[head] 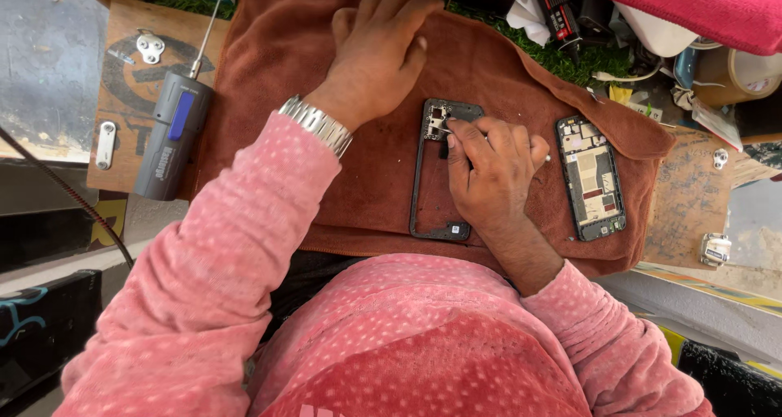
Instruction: The person uses a small metal tool to scrape and clean the interior frame of a disassembled smartphone. They repeatedly rub the tool along the edges and corners of the phone's chassis to remove residue or adhesive.
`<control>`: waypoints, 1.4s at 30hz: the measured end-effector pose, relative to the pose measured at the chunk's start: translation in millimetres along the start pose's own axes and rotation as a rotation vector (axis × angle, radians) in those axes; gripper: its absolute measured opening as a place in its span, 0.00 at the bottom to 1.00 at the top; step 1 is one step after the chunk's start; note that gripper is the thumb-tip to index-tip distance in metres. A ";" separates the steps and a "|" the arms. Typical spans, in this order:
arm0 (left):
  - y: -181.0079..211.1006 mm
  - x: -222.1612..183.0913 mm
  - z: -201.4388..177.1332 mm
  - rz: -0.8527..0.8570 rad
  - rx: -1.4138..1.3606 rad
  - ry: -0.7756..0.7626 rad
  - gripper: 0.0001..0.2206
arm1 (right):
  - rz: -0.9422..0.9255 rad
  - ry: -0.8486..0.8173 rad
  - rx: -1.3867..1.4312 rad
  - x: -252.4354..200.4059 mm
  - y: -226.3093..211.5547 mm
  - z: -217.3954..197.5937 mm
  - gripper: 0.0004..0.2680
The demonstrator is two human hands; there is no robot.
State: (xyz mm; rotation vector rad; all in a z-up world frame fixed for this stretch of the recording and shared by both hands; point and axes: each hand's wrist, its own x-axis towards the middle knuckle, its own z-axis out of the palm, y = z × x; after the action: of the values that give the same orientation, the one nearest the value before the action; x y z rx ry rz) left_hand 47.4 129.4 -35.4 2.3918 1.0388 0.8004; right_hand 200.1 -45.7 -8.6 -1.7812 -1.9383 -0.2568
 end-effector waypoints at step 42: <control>31.9 -60.4 -32.1 0.061 0.055 -0.367 0.51 | -0.143 -0.099 -0.052 -10.5 0.8 -5.4 0.12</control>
State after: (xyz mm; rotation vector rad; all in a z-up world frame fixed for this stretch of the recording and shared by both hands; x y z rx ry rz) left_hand 9.6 67.7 -13.8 2.5004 0.8504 0.3332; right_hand 202.4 -57.3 -9.1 -1.7188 -2.1511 -0.2751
